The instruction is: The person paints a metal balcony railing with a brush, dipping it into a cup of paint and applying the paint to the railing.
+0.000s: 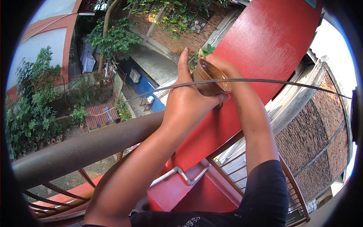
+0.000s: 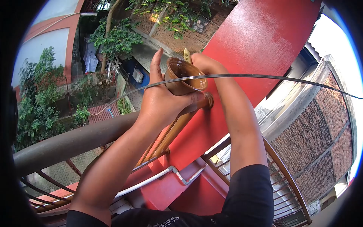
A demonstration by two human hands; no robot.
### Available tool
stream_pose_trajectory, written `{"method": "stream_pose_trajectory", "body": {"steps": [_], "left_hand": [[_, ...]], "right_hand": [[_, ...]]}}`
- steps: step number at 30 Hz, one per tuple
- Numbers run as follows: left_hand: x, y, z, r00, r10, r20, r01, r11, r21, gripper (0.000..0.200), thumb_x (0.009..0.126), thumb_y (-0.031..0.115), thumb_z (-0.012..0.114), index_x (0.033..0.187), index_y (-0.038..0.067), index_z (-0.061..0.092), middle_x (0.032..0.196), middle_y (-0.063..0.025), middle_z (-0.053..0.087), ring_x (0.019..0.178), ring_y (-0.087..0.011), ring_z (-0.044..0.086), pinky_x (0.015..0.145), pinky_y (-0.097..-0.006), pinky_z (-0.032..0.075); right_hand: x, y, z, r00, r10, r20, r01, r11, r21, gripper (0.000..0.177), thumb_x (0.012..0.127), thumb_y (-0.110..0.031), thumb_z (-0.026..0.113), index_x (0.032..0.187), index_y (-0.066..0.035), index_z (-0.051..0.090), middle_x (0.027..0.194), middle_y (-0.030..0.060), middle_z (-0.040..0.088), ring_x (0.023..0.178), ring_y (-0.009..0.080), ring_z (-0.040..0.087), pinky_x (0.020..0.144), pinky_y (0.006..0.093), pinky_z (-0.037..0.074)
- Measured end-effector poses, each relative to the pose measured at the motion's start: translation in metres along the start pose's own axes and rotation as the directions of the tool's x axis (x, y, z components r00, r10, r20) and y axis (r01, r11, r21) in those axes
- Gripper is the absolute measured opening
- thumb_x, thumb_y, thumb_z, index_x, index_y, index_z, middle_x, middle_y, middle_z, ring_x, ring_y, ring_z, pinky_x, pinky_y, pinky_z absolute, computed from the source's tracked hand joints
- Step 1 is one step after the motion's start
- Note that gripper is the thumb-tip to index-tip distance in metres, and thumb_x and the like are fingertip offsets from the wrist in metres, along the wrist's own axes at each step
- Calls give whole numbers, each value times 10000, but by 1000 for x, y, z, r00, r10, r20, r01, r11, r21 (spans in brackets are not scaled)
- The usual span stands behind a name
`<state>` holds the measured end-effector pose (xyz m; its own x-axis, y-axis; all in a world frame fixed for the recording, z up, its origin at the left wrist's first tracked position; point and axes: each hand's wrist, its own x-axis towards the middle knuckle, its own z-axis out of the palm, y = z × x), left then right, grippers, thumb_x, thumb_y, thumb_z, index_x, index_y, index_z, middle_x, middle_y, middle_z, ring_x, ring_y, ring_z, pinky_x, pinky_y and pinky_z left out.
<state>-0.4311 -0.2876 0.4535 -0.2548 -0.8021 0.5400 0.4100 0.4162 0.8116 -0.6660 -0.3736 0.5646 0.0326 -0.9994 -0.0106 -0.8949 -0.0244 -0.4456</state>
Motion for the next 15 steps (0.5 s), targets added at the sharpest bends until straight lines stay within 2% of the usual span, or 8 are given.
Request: {"method": "stream_pose_trajectory", "body": {"steps": [1, 4, 5, 7, 11, 15], "left_hand": [[0, -2, 1, 1000, 12, -5, -12, 1000, -20, 1313, 641, 245, 960, 1569, 89, 44, 1308, -206, 606, 1177, -274, 630, 1010, -354, 499], [3, -8, 5, 999, 48, -14, -49, 992, -112, 1301, 642, 163, 956, 1562, 62, 42, 1309, -190, 603, 1174, -253, 620, 1000, -348, 506], [3, -8, 6, 999, 50, -9, -51, 989, -140, 1298, 643, 150, 954, 1561, 60, 39, 1307, -189, 603, 1174, -249, 619, 999, -347, 507], [3, -8, 5, 999, 49, 0, -48, 986, -162, 1296, 647, 135, 949, 1560, 61, 32, 1306, -188, 603, 1173, -242, 618, 997, -345, 508], [1, -6, 4, 999, 48, 0, -47, 992, -114, 1293, 660, 130, 942, 1562, 73, 18, 1301, -188, 607, 1160, -235, 627, 988, -344, 513], [3, -9, 5, 999, 50, -5, -50, 993, -105, 1284, 665, 138, 939, 1566, 86, 27, 1284, -191, 621, 1136, -241, 643, 969, -348, 525]], "right_hand": [[-3, 9, 3, 995, -84, 52, 75, 986, 146, 213, 910, -218, 699, 970, -22, 756, 871, 25, 709, 816, 117, 627, 722, 309, 506], [-34, -27, 31, 999, 13, 29, -26, 854, 519, 183, 915, -165, 674, 982, -14, 752, 914, 40, 723, 832, 128, 634, 709, 332, 495], [-15, -13, 26, 1000, -10, 29, -3, 911, 413, 184, 915, -163, 674, 984, -11, 751, 918, 44, 724, 829, 129, 634, 704, 338, 494], [15, -5, 11, 999, 35, 19, -34, 999, -27, 206, 878, -180, 717, 970, 1, 753, 896, 48, 723, 801, 133, 630, 670, 360, 493], [7, 4, 12, 996, 19, -86, -40, 969, -245, 222, 834, -201, 766, 922, 2, 752, 852, 45, 722, 766, 128, 624, 648, 362, 493], [-5, 11, 26, 998, 2, -68, -19, 966, -256, 214, 844, -195, 760, 930, 1, 749, 853, 45, 721, 765, 128, 629, 653, 354, 498]]}}
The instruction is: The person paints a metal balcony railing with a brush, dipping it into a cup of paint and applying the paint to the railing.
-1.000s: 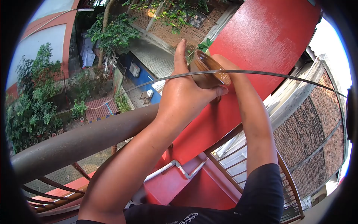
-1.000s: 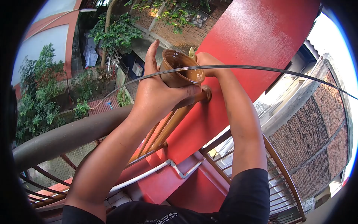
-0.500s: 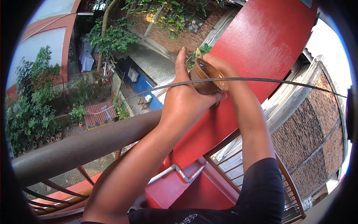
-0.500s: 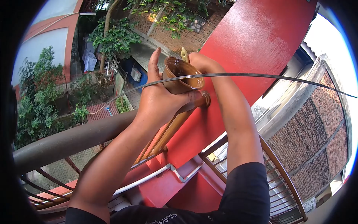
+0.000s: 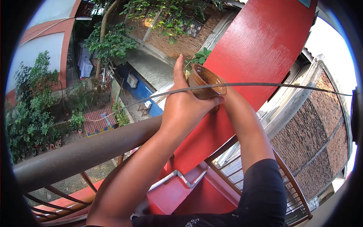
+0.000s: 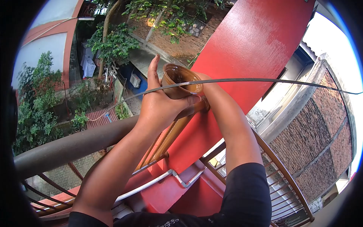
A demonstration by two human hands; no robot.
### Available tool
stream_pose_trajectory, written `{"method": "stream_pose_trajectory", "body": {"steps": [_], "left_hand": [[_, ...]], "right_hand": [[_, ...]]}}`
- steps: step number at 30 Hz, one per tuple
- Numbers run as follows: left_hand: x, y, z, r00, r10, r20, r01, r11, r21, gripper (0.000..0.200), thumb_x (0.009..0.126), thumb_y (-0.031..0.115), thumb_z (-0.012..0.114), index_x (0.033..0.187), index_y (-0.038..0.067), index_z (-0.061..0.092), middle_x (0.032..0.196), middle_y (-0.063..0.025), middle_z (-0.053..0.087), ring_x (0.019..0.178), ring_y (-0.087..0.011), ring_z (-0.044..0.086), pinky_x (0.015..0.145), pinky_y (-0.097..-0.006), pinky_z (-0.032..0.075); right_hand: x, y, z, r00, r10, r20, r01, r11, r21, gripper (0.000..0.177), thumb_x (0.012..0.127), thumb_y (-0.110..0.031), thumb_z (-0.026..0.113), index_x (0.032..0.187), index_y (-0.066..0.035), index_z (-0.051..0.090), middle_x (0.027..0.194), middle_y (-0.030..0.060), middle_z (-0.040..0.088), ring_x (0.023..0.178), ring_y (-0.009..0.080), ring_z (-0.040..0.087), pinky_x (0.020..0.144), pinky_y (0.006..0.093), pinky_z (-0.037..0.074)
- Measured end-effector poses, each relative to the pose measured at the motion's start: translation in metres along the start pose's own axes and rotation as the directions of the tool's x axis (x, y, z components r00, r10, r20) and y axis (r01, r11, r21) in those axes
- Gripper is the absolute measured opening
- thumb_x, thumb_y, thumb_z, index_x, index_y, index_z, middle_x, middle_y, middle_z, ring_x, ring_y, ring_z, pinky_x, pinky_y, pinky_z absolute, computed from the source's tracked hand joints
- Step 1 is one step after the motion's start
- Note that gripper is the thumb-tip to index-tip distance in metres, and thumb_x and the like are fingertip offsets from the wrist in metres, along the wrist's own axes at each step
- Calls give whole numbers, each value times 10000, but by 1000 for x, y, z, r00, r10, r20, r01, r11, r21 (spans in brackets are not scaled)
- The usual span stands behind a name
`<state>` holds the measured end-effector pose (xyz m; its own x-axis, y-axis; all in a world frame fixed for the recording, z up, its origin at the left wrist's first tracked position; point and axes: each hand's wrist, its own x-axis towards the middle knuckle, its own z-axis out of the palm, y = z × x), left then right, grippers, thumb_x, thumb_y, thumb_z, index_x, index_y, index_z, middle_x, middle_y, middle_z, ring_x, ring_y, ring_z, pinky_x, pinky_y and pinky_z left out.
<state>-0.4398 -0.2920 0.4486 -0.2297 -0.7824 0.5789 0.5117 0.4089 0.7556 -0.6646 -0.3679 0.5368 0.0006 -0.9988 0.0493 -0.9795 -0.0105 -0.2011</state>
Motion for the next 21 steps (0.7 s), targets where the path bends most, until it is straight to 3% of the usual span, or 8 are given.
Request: {"method": "stream_pose_trajectory", "body": {"steps": [14, 18, 21], "left_hand": [[-2, 4, -2, 999, 34, -18, -33, 998, 54, 1272, 669, 168, 931, 1567, 72, 35, 1293, -225, 601, 1151, -264, 641, 968, -358, 532], [-1, -1, -1, 995, 91, -43, -89, 995, 41, 1275, 665, 167, 933, 1568, 68, 38, 1295, -225, 595, 1144, -270, 644, 964, -360, 535], [-1, 4, -3, 1000, 25, -14, -25, 1000, 0, 1285, 662, 177, 936, 1567, 65, 31, 1299, -215, 599, 1141, -269, 644, 980, -357, 524]], "right_hand": [[-11, -11, 1, 1000, 26, 15, -25, 997, -74, 187, 876, -172, 738, 957, -3, 738, 856, 47, 717, 763, 125, 646, 673, 326, 514], [4, -9, 5, 998, 66, 8, -63, 975, -213, 180, 886, -166, 732, 965, -5, 735, 857, 47, 716, 763, 125, 651, 678, 318, 519], [8, -15, -3, 994, 108, -10, -107, 959, -264, 174, 893, -161, 727, 971, -6, 732, 858, 47, 716, 762, 124, 654, 683, 312, 523]]}}
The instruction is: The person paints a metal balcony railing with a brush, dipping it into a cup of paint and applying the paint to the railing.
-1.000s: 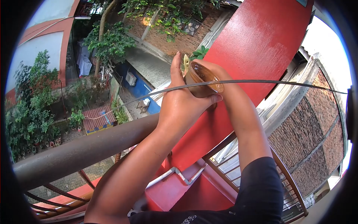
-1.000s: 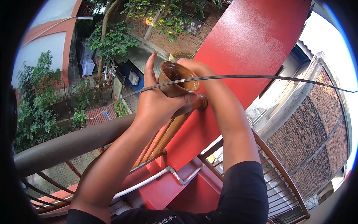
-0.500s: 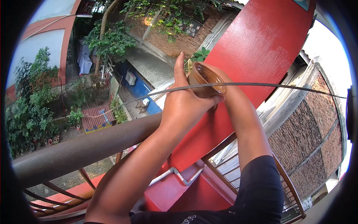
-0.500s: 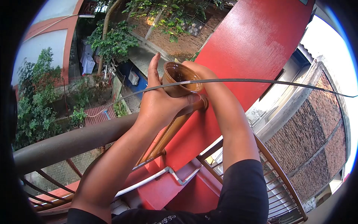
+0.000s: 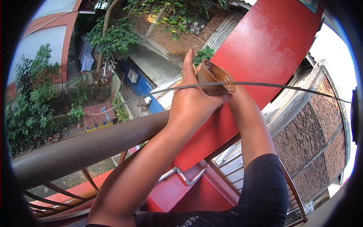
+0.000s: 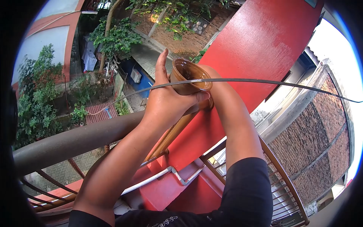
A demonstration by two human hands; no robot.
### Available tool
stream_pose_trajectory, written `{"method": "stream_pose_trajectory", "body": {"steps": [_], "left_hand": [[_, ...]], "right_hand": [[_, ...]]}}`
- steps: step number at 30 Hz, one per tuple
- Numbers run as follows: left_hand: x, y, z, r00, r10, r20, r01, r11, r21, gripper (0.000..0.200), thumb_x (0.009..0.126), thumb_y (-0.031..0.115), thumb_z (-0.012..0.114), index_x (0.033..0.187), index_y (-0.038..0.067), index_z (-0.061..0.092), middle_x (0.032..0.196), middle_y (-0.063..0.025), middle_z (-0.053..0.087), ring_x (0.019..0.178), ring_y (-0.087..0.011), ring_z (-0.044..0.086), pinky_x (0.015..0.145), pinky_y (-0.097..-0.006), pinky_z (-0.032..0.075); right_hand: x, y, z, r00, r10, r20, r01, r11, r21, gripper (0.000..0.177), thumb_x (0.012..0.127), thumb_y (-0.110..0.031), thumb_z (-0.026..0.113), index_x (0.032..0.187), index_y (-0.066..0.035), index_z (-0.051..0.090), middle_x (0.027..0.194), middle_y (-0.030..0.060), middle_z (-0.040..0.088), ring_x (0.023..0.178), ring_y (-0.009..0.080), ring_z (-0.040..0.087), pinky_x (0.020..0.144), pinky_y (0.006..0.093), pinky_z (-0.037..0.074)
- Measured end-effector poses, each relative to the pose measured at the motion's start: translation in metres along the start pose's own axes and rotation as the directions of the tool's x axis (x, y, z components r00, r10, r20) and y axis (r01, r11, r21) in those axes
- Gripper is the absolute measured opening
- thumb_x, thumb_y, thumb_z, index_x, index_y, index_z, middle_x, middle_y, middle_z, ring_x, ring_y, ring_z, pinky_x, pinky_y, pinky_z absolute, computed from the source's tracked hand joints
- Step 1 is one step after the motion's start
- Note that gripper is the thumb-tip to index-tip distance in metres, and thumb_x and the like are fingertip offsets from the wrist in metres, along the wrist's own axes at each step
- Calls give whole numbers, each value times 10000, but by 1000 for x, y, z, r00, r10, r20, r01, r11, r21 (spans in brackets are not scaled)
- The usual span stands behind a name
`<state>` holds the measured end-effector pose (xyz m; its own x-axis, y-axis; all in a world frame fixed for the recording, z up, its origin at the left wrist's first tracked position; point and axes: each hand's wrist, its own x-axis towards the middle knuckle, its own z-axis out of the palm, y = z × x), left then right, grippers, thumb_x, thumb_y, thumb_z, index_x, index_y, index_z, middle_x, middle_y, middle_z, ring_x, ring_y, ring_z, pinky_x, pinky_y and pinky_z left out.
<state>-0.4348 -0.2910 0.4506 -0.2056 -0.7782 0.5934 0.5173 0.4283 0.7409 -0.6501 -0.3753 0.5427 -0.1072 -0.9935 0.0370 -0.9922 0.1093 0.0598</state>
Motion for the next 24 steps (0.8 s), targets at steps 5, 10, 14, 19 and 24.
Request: {"method": "stream_pose_trajectory", "body": {"steps": [5, 10, 14, 19, 24], "left_hand": [[0, -1, 1, 999, 23, -22, -23, 1000, -4, 1276, 651, 221, 932, 1560, 31, 57, 1183, -211, 676, 1057, -274, 688, 939, -356, 534], [-5, 2, 6, 998, 51, 21, -52, 997, 56, 1229, 720, 147, 884, 1529, -5, -29, 1094, -124, 744, 994, -223, 717, 933, -289, 519], [-3, 0, 7, 999, 44, -23, -37, 972, 230, 1253, 677, 246, 929, 1531, -10, 49, 1172, -141, 701, 1116, -225, 658, 1024, -321, 465], [7, -14, 6, 1000, 1, -4, -1, 980, 199, 1312, 650, 283, 947, 1556, 16, 38, 1263, -189, 624, 1148, -246, 614, 1008, -338, 460], [7, -9, 3, 994, -44, 96, 23, 977, 214, 726, 752, 236, 900, 1315, 40, 487, 1224, -96, 648, 1058, -182, 646, 992, -350, 471]], "right_hand": [[-33, 31, -24, 893, 27, -449, 102, 960, 260, 234, 858, -234, 773, 929, -12, 751, 764, 74, 703, 714, 137, 661, 611, 325, 507], [-141, 34, 21, 464, 372, -804, 229, 826, 514, 212, 867, -179, 788, 941, 14, 741, 782, 56, 707, 697, 106, 654, 649, 253, 527], [-199, 37, 115, 73, 542, -838, 538, 686, 490, 187, 834, -106, 822, 934, 23, 732, 811, 65, 703, 727, 124, 656, 687, 254, 524], [-250, 19, 235, 40, 692, -721, 527, 598, 604, 178, 813, -8, 799, 970, 28, 723, 931, 90, 695, 843, 142, 653, 765, 267, 523], [-254, 2, 285, 34, 773, -634, 682, 445, 580, 157, 830, 60, 726, 985, 38, 711, 948, 114, 689, 858, 157, 649, 761, 273, 520]]}}
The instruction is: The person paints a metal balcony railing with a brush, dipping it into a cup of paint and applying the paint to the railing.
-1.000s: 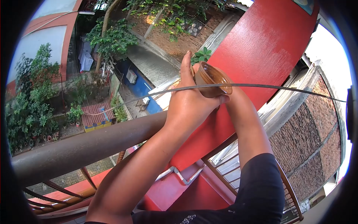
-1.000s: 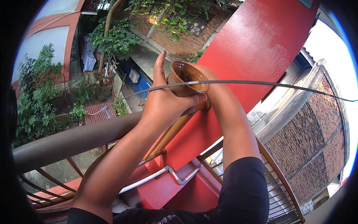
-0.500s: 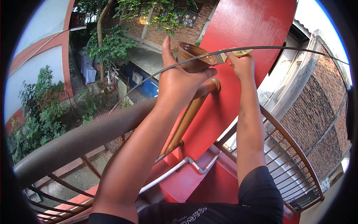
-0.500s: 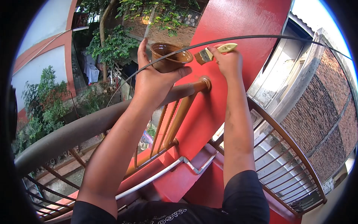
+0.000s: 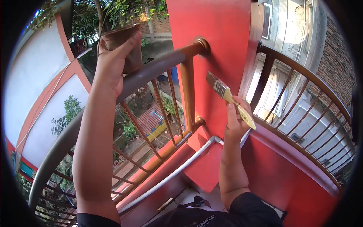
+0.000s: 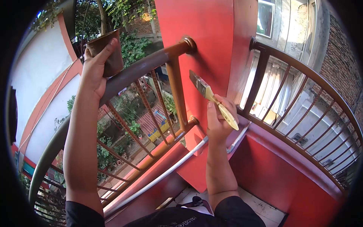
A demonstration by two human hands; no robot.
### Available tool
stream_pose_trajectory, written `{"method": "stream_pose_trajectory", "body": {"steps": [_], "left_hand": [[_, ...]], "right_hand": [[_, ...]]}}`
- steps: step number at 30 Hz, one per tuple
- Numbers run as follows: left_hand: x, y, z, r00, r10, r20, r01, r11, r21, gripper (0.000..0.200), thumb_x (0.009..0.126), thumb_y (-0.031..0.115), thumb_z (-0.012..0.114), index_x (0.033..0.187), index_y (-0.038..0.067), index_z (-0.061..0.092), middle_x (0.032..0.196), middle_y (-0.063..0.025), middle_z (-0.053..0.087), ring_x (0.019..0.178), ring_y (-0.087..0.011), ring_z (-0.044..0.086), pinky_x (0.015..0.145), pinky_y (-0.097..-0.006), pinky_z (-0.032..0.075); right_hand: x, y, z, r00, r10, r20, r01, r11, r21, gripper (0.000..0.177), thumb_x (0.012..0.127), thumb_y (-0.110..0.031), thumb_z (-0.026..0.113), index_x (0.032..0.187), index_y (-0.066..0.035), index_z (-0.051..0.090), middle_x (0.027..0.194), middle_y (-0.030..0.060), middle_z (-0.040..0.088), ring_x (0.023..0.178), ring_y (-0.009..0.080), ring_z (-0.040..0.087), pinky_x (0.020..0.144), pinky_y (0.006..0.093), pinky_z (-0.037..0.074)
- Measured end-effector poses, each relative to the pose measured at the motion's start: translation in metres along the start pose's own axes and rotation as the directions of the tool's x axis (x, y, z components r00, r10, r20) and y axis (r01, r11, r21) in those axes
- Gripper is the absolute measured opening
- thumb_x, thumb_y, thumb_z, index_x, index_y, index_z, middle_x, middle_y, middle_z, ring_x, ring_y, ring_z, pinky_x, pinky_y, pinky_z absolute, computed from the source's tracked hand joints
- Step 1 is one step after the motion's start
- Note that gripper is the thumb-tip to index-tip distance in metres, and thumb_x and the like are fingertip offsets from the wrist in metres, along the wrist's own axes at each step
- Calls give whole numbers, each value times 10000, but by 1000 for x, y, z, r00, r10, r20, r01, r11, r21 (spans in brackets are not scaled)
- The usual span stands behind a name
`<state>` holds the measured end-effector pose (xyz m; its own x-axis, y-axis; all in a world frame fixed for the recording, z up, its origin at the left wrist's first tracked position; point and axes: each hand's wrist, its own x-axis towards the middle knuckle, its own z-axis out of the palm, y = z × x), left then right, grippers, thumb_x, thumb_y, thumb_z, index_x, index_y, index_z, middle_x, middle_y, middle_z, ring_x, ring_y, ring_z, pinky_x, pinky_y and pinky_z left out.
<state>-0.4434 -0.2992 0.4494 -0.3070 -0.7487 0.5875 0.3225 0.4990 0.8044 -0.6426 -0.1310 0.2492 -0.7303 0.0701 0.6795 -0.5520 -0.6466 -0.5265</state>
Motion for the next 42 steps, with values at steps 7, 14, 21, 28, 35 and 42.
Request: {"method": "stream_pose_trajectory", "body": {"steps": [7, 14, 21, 28, 35, 42], "left_hand": [[12, -8, -17, 990, -111, 84, 109, 994, 30, 581, 817, 395, 837, 1249, 73, 620, 1120, -41, 683, 1002, -157, 669, 890, -343, 554], [27, 1, -47, 959, -200, 201, 188, 979, 82, 554, 916, 362, 726, 1351, 73, 538, 1244, -97, 630, 1124, -235, 634, 973, -438, 541], [0, 2, -2, 946, -194, 260, 185, 981, 60, 461, 857, 443, 775, 1187, 206, 557, 1181, 12, 552, 1154, -203, 512, 1068, -528, 418], [7, 5, -16, 831, -364, 420, 492, 833, -253, 594, 843, 321, 815, 1287, 102, 486, 1230, -59, 528, 1221, -200, 502, 1106, -494, 416], [29, 6, -61, 932, -242, 270, 224, 970, 95, 561, 997, 295, 622, 1471, 73, 420, 1420, -151, 543, 1259, -274, 574, 1029, -455, 532], [28, 5, -69, 941, -174, 290, 136, 980, 144, 576, 1025, 310, 568, 1498, 45, 375, 1444, -208, 506, 1319, -300, 531, 1053, -446, 530]], "right_hand": [[2, 53, 12, 916, -399, 46, 386, 842, -378, 205, 718, 47, 817, 904, -9, 754, 755, 90, 727, 677, 165, 704, 604, 262, 563], [17, 118, 50, 792, -608, 62, 593, 740, -318, 238, 683, 36, 836, 883, -63, 754, 694, 58, 696, 590, 160, 669, 516, 255, 535], [41, 153, 79, 738, -666, 110, 662, 684, -306, 153, 723, -26, 829, 850, -75, 758, 718, 44, 709, 604, 158, 674, 529, 265, 543], [38, 153, 75, 705, -709, -8, 660, 660, -358, 180, 692, -2, 827, 837, -70, 746, 694, 34, 696, 581, 157, 648, 513, 271, 527], [24, 138, 73, 824, -565, -49, 527, 795, -300, 145, 719, 28, 798, 842, -28, 743, 718, 52, 718, 597, 157, 656, 544, 276, 534], [-20, 108, 17, 943, -246, -225, 198, 956, -215, 134, 918, 10, 635, 1011, 107, 632, 915, 177, 679, 724, 236, 719, 688, 284, 619]]}}
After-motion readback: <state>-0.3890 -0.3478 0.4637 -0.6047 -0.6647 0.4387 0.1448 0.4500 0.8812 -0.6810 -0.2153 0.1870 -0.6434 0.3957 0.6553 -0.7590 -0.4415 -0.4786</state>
